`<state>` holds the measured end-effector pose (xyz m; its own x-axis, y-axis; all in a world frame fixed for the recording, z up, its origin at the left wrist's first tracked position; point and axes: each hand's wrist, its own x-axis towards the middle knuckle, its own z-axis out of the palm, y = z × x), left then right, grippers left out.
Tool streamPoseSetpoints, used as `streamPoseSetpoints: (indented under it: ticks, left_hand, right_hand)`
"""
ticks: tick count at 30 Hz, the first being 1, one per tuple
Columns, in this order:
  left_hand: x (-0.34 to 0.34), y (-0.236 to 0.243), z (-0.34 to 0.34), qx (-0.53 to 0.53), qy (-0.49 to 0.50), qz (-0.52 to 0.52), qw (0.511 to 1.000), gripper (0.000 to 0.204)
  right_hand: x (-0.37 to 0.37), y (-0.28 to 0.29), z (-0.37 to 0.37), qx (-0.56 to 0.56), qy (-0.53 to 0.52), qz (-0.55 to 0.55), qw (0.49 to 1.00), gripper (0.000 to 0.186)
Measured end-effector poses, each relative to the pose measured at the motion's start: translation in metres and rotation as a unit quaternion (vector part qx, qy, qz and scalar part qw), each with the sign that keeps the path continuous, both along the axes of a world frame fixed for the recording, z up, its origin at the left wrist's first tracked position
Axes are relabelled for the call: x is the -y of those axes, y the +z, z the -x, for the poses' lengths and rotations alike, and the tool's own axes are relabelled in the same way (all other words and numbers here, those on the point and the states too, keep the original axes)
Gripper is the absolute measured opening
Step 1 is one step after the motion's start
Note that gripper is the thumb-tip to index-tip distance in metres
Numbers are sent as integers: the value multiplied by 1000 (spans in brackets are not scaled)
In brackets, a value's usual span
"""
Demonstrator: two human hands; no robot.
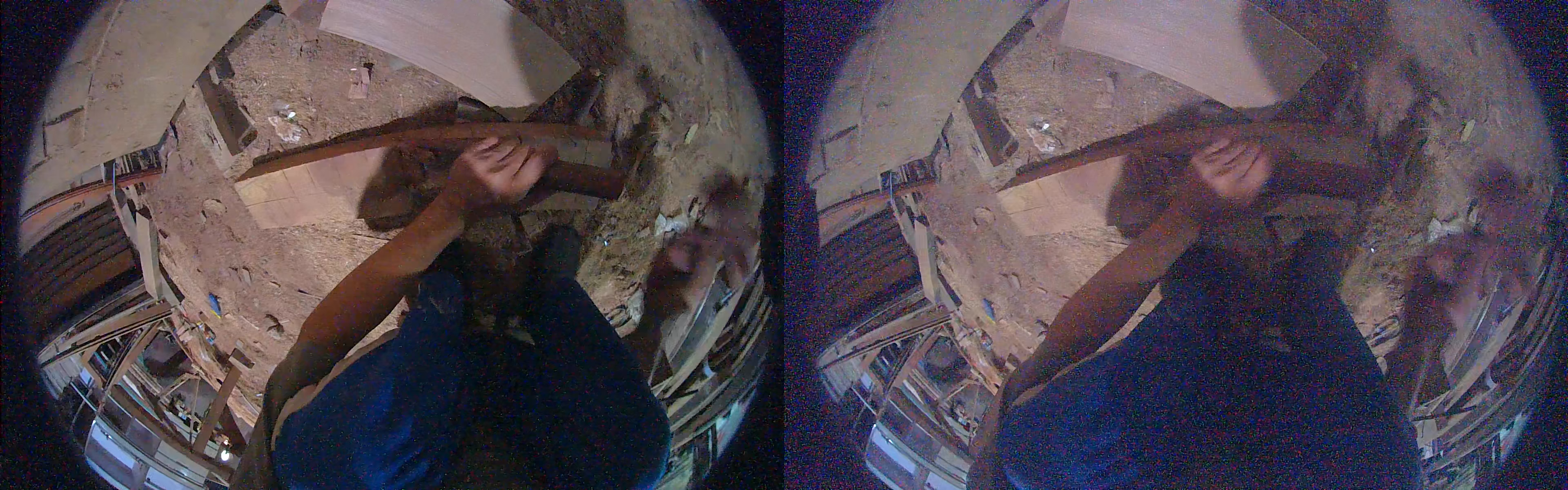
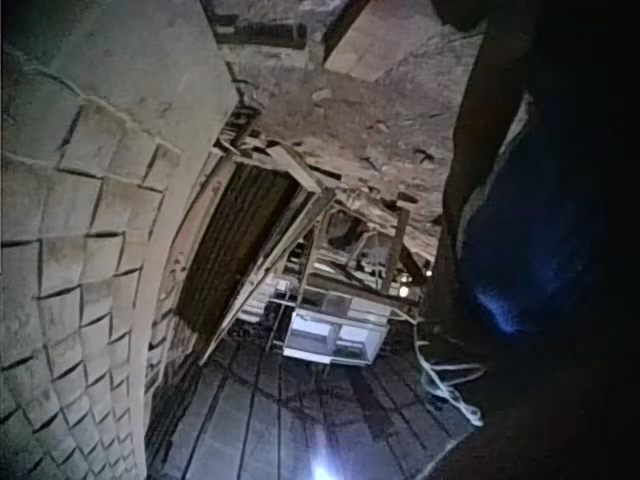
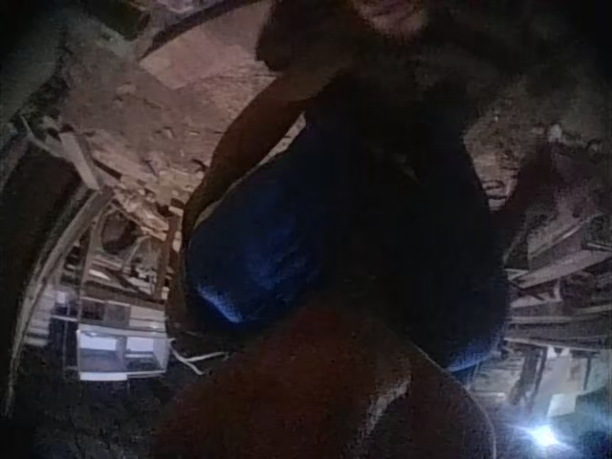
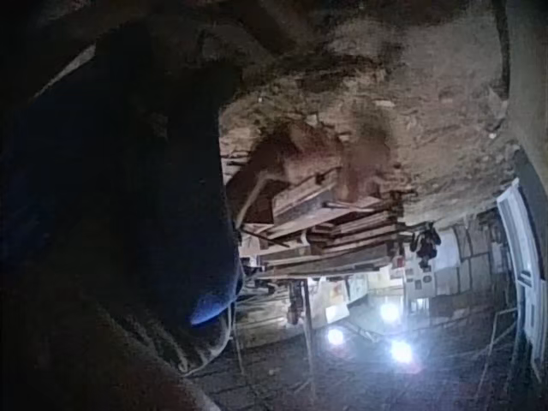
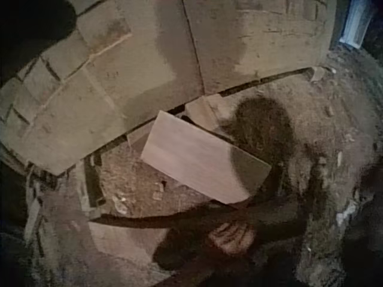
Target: The person uses a chisel and a wooden mallet to carve a groove into a wooden board while sitting on the floor.
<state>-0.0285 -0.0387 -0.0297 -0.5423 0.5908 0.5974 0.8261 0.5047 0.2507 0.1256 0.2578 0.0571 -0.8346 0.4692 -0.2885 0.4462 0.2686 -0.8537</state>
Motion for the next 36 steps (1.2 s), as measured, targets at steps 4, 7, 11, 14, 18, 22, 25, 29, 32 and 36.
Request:
streamPoseSetpoints:
  ticks: [4, 7, 11, 14, 18, 22, 25, 29, 32, 36]
  left_hand:
    - [-2, 0, 1, 34, -24, -7, 999, 17]
    - [5, 0, -4, 35, -12, -13, 999, 20]
    - [-1, 1, -3, 42, -6, -26, 999, 27]
    - [-1, 1, -4, 77, -10, -27, 997, 30]
    - [2, 2, -3, 67, 9, -44, 997, 30]
    - [-1, -5, -2, 63, -9, -24, 998, 28]
    - [4, -5, -2, 41, -13, -24, 999, 25]
    - [1, -10, -3, 33, -22, -34, 999, 20]
    - [5, -14, -5, 41, -8, 19, 999, 21]
    - [7, -4, 0, 22, 13, -3, 1000, 23]
  right_hand:
    - [6, 10, 3, 21, 42, -92, 995, 27]
    - [7, 1, -1, 21, 61, -137, 988, 26]
    - [-4, 35, 15, -1, -82, -97, 992, 25]
    - [-20, 67, 36, -49, -293, 16, 955, 25]
    - [-84, 64, 13, -125, -103, 336, 928, 24]
    - [-3, 42, 26, -108, -160, 329, 924, 18]
    - [-2, 39, 29, -138, -93, 403, 900, 18]
    - [-12, 34, 21, -190, 49, 522, 830, 23]
    - [-3, -4, -33, 5, 206, -78, 976, 25]
    - [-5, -2, -24, 72, 113, -378, 916, 27]
